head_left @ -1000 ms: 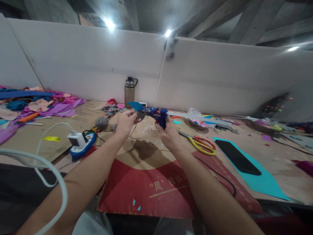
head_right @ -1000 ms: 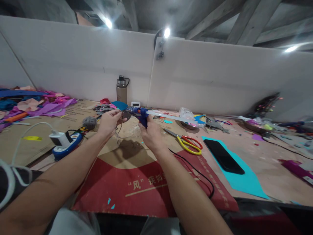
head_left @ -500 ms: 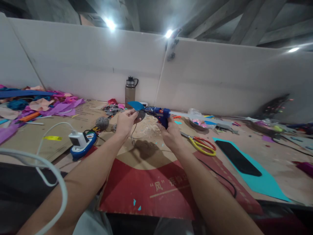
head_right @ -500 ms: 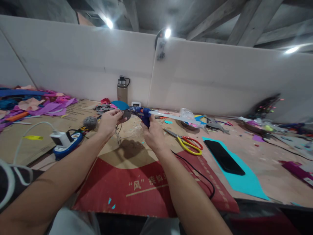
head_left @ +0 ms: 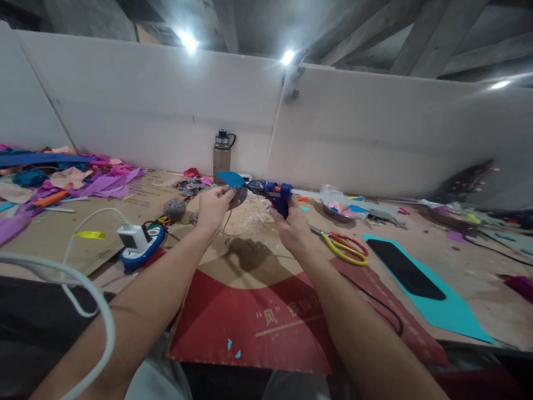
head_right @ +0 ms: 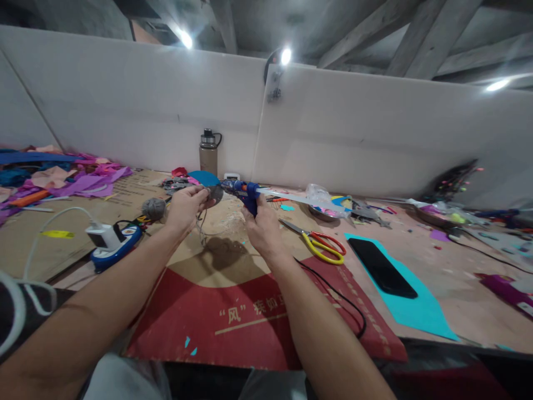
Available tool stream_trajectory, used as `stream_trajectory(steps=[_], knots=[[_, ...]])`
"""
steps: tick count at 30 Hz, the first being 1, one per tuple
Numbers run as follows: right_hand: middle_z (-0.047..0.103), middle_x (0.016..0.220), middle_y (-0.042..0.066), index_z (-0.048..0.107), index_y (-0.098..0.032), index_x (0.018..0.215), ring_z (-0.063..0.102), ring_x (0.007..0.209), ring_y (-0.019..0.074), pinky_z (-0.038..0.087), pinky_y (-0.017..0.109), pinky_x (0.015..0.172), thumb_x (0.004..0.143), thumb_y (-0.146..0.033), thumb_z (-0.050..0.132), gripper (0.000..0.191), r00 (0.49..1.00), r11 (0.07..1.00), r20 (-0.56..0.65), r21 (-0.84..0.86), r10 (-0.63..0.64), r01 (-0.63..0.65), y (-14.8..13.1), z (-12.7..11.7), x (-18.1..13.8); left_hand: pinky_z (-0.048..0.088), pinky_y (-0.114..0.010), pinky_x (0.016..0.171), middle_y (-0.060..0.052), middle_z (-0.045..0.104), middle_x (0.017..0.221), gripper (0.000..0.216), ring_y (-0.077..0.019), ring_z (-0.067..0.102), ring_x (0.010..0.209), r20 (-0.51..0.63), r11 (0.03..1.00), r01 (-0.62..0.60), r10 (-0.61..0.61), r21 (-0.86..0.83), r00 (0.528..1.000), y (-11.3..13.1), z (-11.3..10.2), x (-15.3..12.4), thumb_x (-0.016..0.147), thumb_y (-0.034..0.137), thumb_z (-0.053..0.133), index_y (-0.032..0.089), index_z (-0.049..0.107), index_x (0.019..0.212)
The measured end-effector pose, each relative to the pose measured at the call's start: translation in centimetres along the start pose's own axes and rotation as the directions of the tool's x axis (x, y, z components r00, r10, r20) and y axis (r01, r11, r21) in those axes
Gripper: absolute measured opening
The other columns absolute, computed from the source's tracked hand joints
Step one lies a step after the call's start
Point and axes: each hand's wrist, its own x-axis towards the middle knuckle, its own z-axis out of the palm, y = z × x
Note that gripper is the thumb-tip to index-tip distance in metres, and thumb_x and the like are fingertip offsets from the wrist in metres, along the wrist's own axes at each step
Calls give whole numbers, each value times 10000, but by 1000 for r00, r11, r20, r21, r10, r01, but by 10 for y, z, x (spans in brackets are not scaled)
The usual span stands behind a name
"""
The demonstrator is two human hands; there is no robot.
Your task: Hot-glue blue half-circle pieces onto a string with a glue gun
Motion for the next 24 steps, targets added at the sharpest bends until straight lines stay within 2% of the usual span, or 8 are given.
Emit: stream_trajectory(steps=[24], knots=[[635, 949, 103, 503, -199, 1159, 572, 787, 232, 435, 380, 723, 796, -303, 499, 378, 999, 1000, -19, 7, 28, -28, 0, -2, 1, 548, -291, 686, -16, 628, 672, 178, -106, 607, 619, 10, 999, 22, -22, -33, 1000, 4, 0, -2, 622, 269, 702, 117, 629, 679]])
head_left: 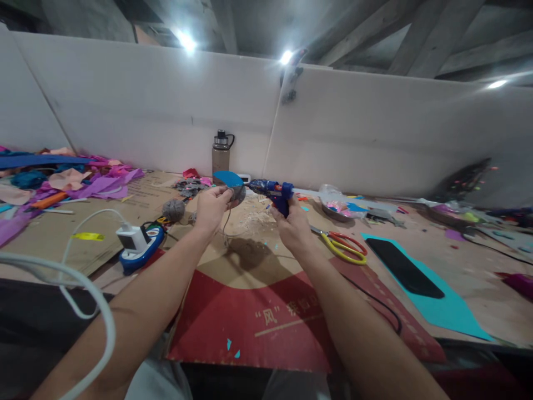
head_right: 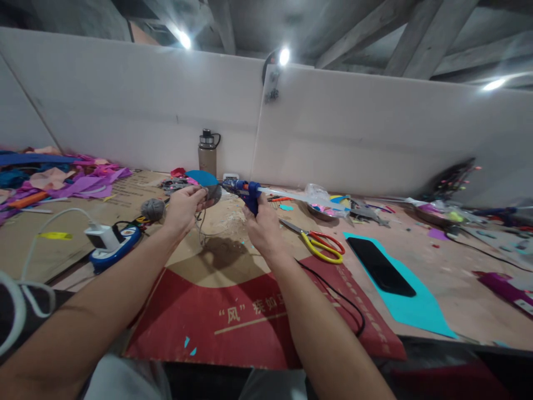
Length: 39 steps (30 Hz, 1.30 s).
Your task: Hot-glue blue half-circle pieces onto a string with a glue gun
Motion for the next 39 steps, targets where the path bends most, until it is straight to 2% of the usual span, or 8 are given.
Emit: stream_trajectory(steps=[8, 15, 20, 25, 28, 31, 35, 39], knots=[[632, 1005, 110, 513, -192, 1126, 580, 866, 236, 447, 409, 799, 751, -304, 548, 393, 996, 996, -57, 55, 71, -68, 18, 8, 7, 559, -294, 681, -6, 589, 660, 167, -76, 569, 572, -50, 996, 54, -58, -69, 997, -1, -1, 3, 611, 210, 716, 110, 602, 680], [560, 562, 42, 512, -200, 717, 574, 563, 230, 453, 390, 582, 697, -296, 608, 137, 869, 888, 224, 33, 441, -459, 56, 20, 14, 561, -287, 685, 20, 551, 616, 195, -58, 533, 547, -25, 999, 28, -29, -39, 999, -1, 1, 0, 603, 241, 731, 114, 595, 658], [582, 727, 127, 433, -209, 580, 547, 969, 319, 377, 497, 866, 621, -305, 681, 269, 958, 924, -86, -252, 275, -288, 48, 7, 14, 545, -284, 699, -4, 608, 658, 190, -88, 572, 594, -18, 995, -39, 40, 90, 999, -5, 2, -1, 620, 279, 707, 122, 637, 701], [559, 767, 9, 452, -201, 794, 549, 744, 156, 444, 369, 777, 716, -367, 564, 216, 962, 920, 136, 287, 235, -266, 2, 30, 9, 509, -250, 682, -11, 632, 644, 130, -130, 584, 644, -20, 949, -107, 119, 296, 993, 0, 7, -9, 636, 260, 657, 146, 678, 696], [567, 789, -18, 384, -217, 851, 570, 728, 115, 462, 313, 762, 645, -328, 629, 340, 926, 643, 290, 667, 241, -376, -21, 53, 6, 471, -216, 689, -3, 650, 669, 101, -128, 574, 663, 56, 860, -227, 226, 457, 972, 8, 9, -16, 655, 218, 621, 165, 699, 691], [531, 713, -60, 356, -232, 875, 527, 597, 90, 476, 286, 653, 626, -300, 643, 385, 885, 472, 388, 748, 260, -466, -29, 63, 5, 448, -200, 682, 7, 646, 643, 110, -123, 563, 644, 92, 789, -293, 290, 540, 953, 12, 10, -19, 678, 206, 597, 177, 703, 665], [469, 684, -62, 452, -219, 810, 423, 539, 73, 400, 221, 513, 703, -328, 561, 188, 922, 643, 262, 660, 286, -388, -21, 55, 9, 490, -226, 655, -22, 676, 715, 141, -141, 601, 668, 97, 875, -194, 168, 444, 981, 6, 9, -16, 684, 253, 629, 161, 718, 742], [497, 675, -31, 513, -196, 746, 435, 601, 98, 379, 241, 582, 771, -318, 501, 125, 987, 863, 28, 482, 160, -154, -13, 43, 14, 543, -263, 669, -49, 675, 752, 203, -157, 631, 704, 121, 945, -86, 50, 317, 991, -3, 8, -12, 678, 308, 665, 130, 707, 766]])
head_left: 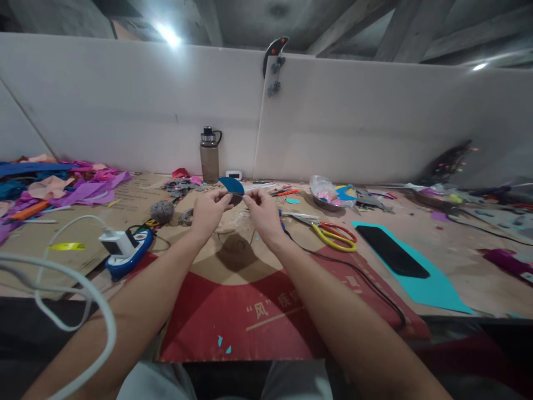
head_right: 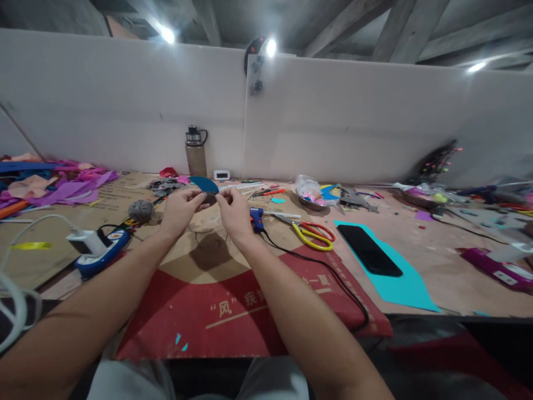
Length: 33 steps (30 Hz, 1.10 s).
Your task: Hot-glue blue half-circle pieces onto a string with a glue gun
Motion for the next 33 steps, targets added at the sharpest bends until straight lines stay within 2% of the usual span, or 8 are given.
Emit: stream_trajectory(steps=[2, 5, 10, 14, 23, 33], knots=[[527, 702, -10, 522, -193, 758, 462, 652, 117, 382, 258, 634, 799, -315, 481, 135, 995, 989, -48, -120, -91, 85, -1, -4, 1, 557, -270, 676, -52, 671, 754, 210, -157, 637, 713, 20, 999, 25, -25, -30, 999, -1, 1, 0, 678, 310, 669, 121, 702, 764], [557, 752, 14, 509, -195, 765, 488, 710, 137, 383, 272, 676, 827, -315, 454, 146, 985, 960, -70, -243, -160, 139, -3, -7, 1, 568, -275, 678, -56, 669, 761, 207, -150, 638, 705, 32, 995, 61, -58, -75, 998, 0, 4, -2, 665, 303, 686, 112, 693, 744], [575, 767, 22, 495, -199, 754, 502, 718, 147, 385, 288, 703, 835, -317, 453, 150, 978, 923, -71, -350, -195, 158, 1, -9, 2, 574, -316, 725, -62, 665, 797, 196, -153, 645, 735, 39, 971, 130, -124, -201, 991, 0, 7, -3, 638, 271, 713, 109, 672, 739], [588, 776, 27, 494, -201, 764, 509, 711, 147, 393, 291, 705, 835, -314, 455, 139, 975, 909, -87, -387, -206, 158, 2, -10, 1, 576, -320, 705, -63, 661, 785, 169, -162, 652, 734, 42, 951, 166, -161, -262, 986, 2, 9, -4, 635, 239, 701, 107, 653, 729], [591, 769, 32, 495, -200, 775, 524, 716, 153, 400, 296, 696, 833, -294, 449, 120, 972, 908, -83, -380, -222, 175, 3, -10, 0, 572, -282, 636, -40, 644, 736, 146, -124, 628, 655, 35, 910, 241, -244, -338, 969, 9, 12, -8, 603, 208, 702, 115, 624, 685], [567, 699, -1, 538, -178, 757, 476, 624, 112, 374, 254, 637, 813, -317, 487, 158, 983, 961, -95, -246, -155, 127, 4, -13, 2, 575, -313, 692, -14, 627, 712, 196, -126, 636, 661, 47, 910, 219, -216, -351, 975, 9, 11, -9, 586, 231, 730, 123, 599, 684]])
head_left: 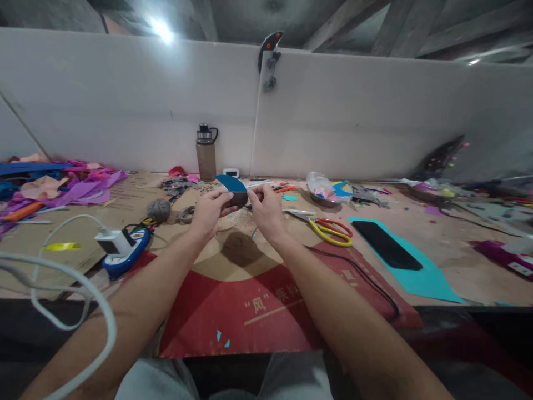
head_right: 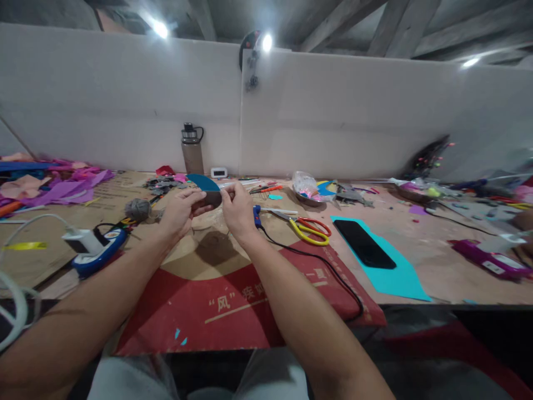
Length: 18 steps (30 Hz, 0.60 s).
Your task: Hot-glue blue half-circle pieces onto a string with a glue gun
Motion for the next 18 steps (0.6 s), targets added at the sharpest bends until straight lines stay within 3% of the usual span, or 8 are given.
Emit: stream_trajectory(steps=[9, 14, 18], knots=[[423, 549, -50, 564, -166, 672, 352, 518, 74, 292, 219, 516, 763, -358, 543, 214, 981, 969, 156, 201, 117, -147, 4, -7, 8, 562, -252, 619, -19, 644, 730, 191, -136, 652, 673, 96, 999, 50, -50, 3, 994, 6, -2, 0, 591, 220, 720, 133, 599, 711], [311, 466, -95, 494, -188, 663, 236, 395, 42, 188, 200, 388, 711, -340, 601, 192, 895, 786, 310, 441, 320, -434, -5, -13, 5, 565, -257, 648, -11, 625, 708, 211, -127, 642, 677, 169, 996, 84, -86, 20, 982, 11, -2, -1, 569, 221, 743, 126, 584, 671], [304, 465, -105, 466, -186, 652, 224, 374, 20, 154, 180, 363, 684, -336, 655, 244, 856, 689, 375, 513, 357, -512, -12, -15, 3, 563, -249, 647, 0, 610, 671, 211, -113, 630, 658, 170, 995, 82, -89, 50, 981, 12, -2, -1, 596, 241, 741, 128, 572, 653]])
